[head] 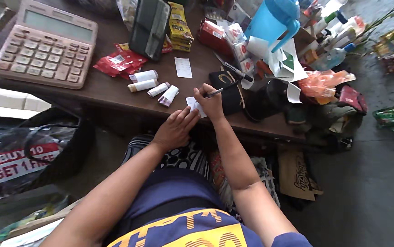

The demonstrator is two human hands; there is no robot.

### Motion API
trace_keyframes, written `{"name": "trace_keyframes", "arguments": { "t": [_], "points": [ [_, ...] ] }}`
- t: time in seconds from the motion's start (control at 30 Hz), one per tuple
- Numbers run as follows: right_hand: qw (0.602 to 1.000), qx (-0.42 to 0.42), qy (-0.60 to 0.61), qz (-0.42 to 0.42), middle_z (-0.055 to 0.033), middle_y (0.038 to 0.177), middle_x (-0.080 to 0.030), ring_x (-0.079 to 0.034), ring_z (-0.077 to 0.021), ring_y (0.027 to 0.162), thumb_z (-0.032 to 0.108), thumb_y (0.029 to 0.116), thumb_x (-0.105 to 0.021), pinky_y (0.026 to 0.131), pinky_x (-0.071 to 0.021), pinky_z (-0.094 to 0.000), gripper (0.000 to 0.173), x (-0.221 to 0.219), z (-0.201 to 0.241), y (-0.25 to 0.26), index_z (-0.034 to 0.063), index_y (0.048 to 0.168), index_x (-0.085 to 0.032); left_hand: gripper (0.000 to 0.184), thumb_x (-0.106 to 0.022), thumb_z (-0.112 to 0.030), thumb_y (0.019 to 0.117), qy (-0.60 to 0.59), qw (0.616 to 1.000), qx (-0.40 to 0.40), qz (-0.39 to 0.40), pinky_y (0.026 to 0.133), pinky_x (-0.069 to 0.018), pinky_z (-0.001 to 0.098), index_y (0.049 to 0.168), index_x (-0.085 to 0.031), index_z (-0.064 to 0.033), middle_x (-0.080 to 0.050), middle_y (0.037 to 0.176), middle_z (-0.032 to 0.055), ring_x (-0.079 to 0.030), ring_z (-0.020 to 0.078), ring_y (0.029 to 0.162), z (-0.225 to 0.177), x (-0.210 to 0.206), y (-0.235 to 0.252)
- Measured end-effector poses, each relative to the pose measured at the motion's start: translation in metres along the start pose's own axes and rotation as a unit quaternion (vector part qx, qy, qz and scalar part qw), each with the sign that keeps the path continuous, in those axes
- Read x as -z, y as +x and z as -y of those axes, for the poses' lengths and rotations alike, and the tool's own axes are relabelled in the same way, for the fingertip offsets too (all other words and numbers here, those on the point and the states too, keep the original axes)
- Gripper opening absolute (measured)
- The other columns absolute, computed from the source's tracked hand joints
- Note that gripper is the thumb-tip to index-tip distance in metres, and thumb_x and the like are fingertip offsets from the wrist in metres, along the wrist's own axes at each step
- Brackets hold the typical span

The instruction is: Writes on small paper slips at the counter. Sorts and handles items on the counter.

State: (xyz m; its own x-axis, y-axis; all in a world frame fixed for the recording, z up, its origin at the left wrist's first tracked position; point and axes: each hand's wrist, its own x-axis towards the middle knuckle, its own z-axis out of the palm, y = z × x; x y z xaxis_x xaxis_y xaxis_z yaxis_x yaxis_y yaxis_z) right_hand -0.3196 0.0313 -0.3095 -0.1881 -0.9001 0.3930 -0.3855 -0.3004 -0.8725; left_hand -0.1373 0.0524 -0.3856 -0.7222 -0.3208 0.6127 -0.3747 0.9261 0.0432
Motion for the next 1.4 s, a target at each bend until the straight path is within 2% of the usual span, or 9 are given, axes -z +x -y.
{"name": "trace_keyframes", "arguments": {
  "t": [0.13,0.43,0.6,0.87,1.03,1.23,1.3,1.33,1.4],
  "points": [
    [1.0,0.01,-0.019,0.0,0.0031,0.06,-0.048,-0.046,-0.0023,0.054,0.004,0.0927,-0.066,0.053,-0.04,-0.0188,0.031,0.0,-0.001,0.0,0.0071,0.066,-0.051,0.056,-0.048,-0.026,0.0972,0.01,1.0,0.002,-0.002,0.118,-0.0262,0.0454,0.149,-0.046,-0.0055,-0.049,0.155,0.0135,-0.04,0.0318,0.146,-0.002,0.005,0.003],
    [0.999,0.006,-0.029,-0.012,0.0042,0.059,-0.045,-0.043,-0.0023,0.054,0.003,0.0925,-0.065,0.052,-0.0381,-0.0191,0.035,0.0,-0.002,0.0,0.0091,0.064,-0.047,0.054,-0.046,-0.024,0.0986,0.011,1.0,-0.002,-0.008,0.118,-0.0263,0.045,0.149,-0.047,-0.0057,-0.049,0.154,0.0132,-0.04,0.0316,0.145,-0.001,0.004,0.004],
    [0.998,-0.001,-0.062,-0.016,0.0044,0.059,-0.044,-0.042,-0.0026,0.053,0.005,0.0925,-0.065,0.052,-0.0369,-0.0204,0.034,0.001,0.001,-0.001,0.0095,0.064,-0.048,0.056,-0.048,-0.022,0.0977,0.002,1.0,-0.005,-0.012,0.121,-0.0213,0.0452,0.151,-0.046,-0.0052,-0.045,0.158,0.0125,-0.035,0.0306,0.15,0.0,0.0,0.0],
    [0.999,0.019,-0.022,-0.027,0.004,0.06,-0.046,-0.043,-0.0017,0.055,0.002,0.0923,-0.064,0.053,-0.0381,-0.0183,0.032,-0.001,-0.002,0.001,0.0076,0.065,-0.049,0.055,-0.048,-0.022,0.0989,-0.013,1.0,-0.003,-0.01,0.122,-0.0214,0.0466,0.151,-0.046,-0.0046,-0.044,0.159,0.0123,-0.033,0.0306,0.151,0.001,0.0,0.001],
    [0.995,-0.014,0.059,-0.075,0.0037,0.065,-0.057,-0.053,-0.0009,0.056,0.013,0.0991,-0.066,0.055,-0.0487,-0.0176,0.024,0.003,0.0,0.002,0.0067,0.077,-0.058,0.056,-0.049,-0.02,0.0969,-0.003,1.0,-0.007,-0.008,0.121,-0.0243,0.0472,0.151,-0.046,-0.0045,-0.046,0.157,0.0135,-0.037,0.0309,0.149,0.001,0.002,0.003],
    [0.992,-0.035,0.066,-0.102,0.0008,0.074,-0.067,-0.057,0.0008,0.058,0.02,0.1035,-0.061,0.054,-0.0486,-0.0153,0.025,0.002,0.002,0.002,0.0045,0.083,-0.061,0.055,-0.049,-0.017,0.0957,0.007,1.0,0.0,-0.015,0.12,-0.0266,0.0458,0.15,-0.047,-0.005,-0.048,0.156,0.0124,-0.038,0.0285,0.148,0.001,0.004,0.004],
    [0.991,-0.071,0.059,-0.101,-0.0008,0.085,-0.072,-0.059,0.0017,0.058,0.028,0.1068,-0.056,0.053,-0.0497,-0.0138,0.028,0.001,0.012,-0.003,0.0052,0.094,-0.064,0.055,-0.05,-0.017,0.0944,0.014,1.0,0.007,-0.007,0.118,-0.0293,0.0455,0.148,-0.049,-0.0056,-0.051,0.153,0.0112,-0.042,0.0278,0.146,0.0,0.007,0.005],
    [0.99,-0.087,0.048,-0.096,-0.0015,0.089,-0.074,-0.059,0.0009,0.054,0.034,0.1085,-0.051,0.048,-0.0481,-0.014,0.031,0.0,0.015,-0.005,0.0073,0.1,-0.065,0.056,-0.052,-0.017,0.0935,0.015,1.0,0.012,-0.004,0.118,-0.0305,0.0451,0.148,-0.05,-0.0063,-0.053,0.152,0.0103,-0.044,0.0273,0.145,-0.001,0.009,0.006],
    [0.992,-0.082,0.032,-0.089,-0.0042,0.099,-0.076,-0.059,-0.0025,0.05,0.032,0.1112,-0.044,0.043,-0.0484,-0.0173,0.034,-0.001,0.015,-0.006,0.0068,0.11,-0.066,0.058,-0.055,-0.017,0.0902,0.017,1.0,0.021,-0.004,0.117,-0.0326,0.0441,0.147,-0.051,-0.0077,-0.055,0.15,0.0088,-0.046,0.0262,0.143,-0.001,0.013,0.007]
  ]
}}
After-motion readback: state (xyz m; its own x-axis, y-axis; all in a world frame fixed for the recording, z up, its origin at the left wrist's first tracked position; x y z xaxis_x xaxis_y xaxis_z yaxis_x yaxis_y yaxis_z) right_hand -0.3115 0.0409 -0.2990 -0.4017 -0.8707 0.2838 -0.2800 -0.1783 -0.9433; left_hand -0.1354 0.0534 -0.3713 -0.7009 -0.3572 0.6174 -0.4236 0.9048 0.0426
